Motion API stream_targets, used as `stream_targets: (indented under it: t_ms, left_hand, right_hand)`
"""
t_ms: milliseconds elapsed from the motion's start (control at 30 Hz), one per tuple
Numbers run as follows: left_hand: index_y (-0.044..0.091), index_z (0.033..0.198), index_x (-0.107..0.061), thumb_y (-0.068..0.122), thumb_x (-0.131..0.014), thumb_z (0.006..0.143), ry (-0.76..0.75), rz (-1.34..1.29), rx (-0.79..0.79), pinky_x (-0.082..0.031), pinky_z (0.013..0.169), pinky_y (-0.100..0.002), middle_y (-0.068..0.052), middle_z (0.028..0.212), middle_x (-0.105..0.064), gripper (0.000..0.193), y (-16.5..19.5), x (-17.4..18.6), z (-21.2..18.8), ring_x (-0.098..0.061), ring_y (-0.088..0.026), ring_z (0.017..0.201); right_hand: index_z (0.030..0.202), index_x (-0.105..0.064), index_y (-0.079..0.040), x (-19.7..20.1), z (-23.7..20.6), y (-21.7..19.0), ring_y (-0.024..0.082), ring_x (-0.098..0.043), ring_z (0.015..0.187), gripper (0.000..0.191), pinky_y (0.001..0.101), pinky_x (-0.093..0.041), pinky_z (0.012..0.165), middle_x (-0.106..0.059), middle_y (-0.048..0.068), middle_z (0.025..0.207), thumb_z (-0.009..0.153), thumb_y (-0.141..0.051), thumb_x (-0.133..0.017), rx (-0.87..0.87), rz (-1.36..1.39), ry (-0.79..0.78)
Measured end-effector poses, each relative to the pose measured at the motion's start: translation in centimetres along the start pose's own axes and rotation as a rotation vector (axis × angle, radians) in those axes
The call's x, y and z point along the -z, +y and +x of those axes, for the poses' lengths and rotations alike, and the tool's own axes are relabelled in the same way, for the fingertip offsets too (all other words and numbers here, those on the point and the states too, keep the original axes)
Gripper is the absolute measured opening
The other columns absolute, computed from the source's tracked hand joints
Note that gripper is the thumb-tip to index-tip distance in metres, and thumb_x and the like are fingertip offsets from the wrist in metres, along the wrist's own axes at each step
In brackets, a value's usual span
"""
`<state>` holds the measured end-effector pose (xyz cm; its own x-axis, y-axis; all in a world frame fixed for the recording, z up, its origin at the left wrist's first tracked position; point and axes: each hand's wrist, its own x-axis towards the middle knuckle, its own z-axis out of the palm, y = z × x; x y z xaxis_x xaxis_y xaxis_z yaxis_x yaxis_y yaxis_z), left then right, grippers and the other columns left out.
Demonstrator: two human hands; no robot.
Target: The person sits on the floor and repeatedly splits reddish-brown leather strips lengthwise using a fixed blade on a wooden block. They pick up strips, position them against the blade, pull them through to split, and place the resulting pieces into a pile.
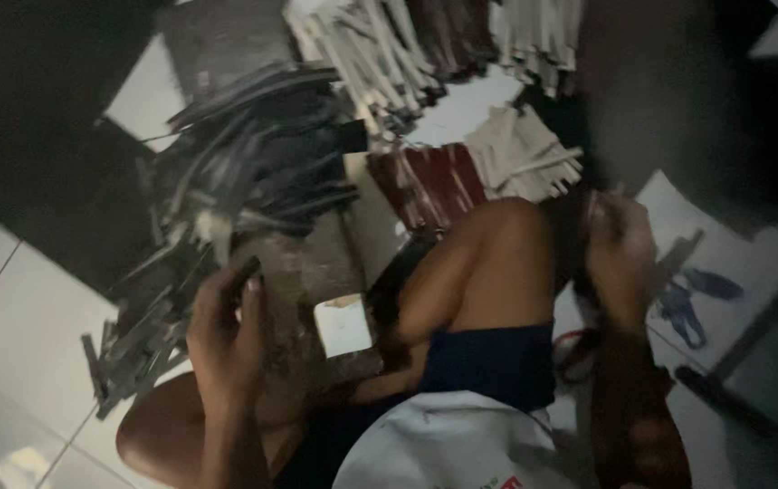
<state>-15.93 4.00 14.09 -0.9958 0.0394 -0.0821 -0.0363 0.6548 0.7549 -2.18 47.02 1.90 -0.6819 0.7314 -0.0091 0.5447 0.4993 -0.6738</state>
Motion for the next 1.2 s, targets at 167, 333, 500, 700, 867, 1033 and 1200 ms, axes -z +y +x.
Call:
stream_targets:
  t_ms: [167,333,500,700,867,1033,1200]
  left_hand:
    - [-0.001,0.131,-0.062,0.006,-0.067,0.102,0.178,0.066,-0.334,-0.06,0.095,-0.039,-0.02,0.13,-0.067,0.03,-3.1,0.9,2.2,-0.069,-0.031,0.119]
    - [-0.001,0.134,-0.059,0.006,-0.07,0.101,0.218,0.239,-0.461,-0.054,0.103,-0.046,-0.023,0.133,-0.062,0.036,-4.2,1.8,3.8,-0.064,-0.038,0.122]
    - [-0.001,0.136,-0.058,0.011,-0.073,0.096,0.213,0.236,-0.413,-0.048,0.104,-0.051,-0.023,0.134,-0.06,0.044,-4.4,2.5,6.1,-0.057,-0.043,0.124]
    - [0.002,0.133,-0.061,0.018,-0.077,0.092,0.256,0.319,-0.391,-0.047,0.093,-0.047,-0.017,0.124,-0.063,0.046,-4.4,2.7,8.5,-0.061,-0.035,0.115]
    - [0.003,0.131,-0.064,0.016,-0.078,0.092,0.242,0.372,-0.408,-0.047,0.091,-0.045,-0.013,0.119,-0.066,0.043,-4.7,4.0,8.5,-0.063,-0.031,0.109]
    - [0.001,0.12,-0.069,0.019,-0.079,0.09,0.204,0.032,-0.265,-0.053,0.082,-0.038,-0.014,0.113,-0.067,0.036,-4.9,5.7,7.3,-0.068,-0.028,0.099]
    - [0.002,0.115,-0.073,0.015,-0.076,0.092,-0.021,-0.499,0.087,-0.056,0.074,-0.029,-0.008,0.102,-0.072,0.027,-5.7,6.9,3.9,-0.067,-0.014,0.086]
  right_hand:
    - [0.119,-0.067,0.006,-9.9,3.0,-11.3,0.041,-0.065,0.109,0.031,0.047,-0.051,0.095,-0.068,0.027,0.119,0.098,-0.016,-0.064,0.444,-0.079,-0.306]
    - [0.117,-0.065,0.004,-17.7,4.5,-18.3,0.043,-0.064,0.11,0.027,0.0521,-0.052,0.091,-0.068,0.028,0.116,0.094,-0.011,-0.064,0.279,-0.519,-0.628]
    - [0.125,-0.065,0.001,-20.7,3.9,-21.2,0.045,-0.067,0.101,0.033,0.0532,-0.053,0.086,-0.069,0.03,0.111,0.093,-0.008,-0.061,0.486,-0.342,-0.458]
    - [0.114,-0.065,0.002,-21.4,4.2,-21.9,0.045,-0.066,0.094,0.029,0.0537,-0.051,0.08,-0.069,0.029,0.103,0.096,-0.021,-0.067,0.208,-0.32,-0.44]
    - [0.101,-0.061,0.003,-20.0,3.5,-20.7,0.04,-0.069,0.09,0.025,0.0466,-0.053,0.08,-0.071,0.025,0.097,0.094,-0.017,-0.073,0.334,-0.049,-0.231]
    - [0.114,-0.053,-0.002,-16.3,2.0,-18.6,0.028,-0.071,0.094,0.021,0.0399,-0.061,0.082,-0.065,0.019,0.111,0.103,-0.015,-0.064,-0.005,0.54,-0.38]
    - [0.13,-0.048,-0.002,-11.6,-3.2,-19.3,0.02,-0.063,0.085,0.032,0.0313,-0.053,0.07,-0.063,0.015,0.111,0.104,-0.013,-0.061,-0.016,0.667,-0.36]
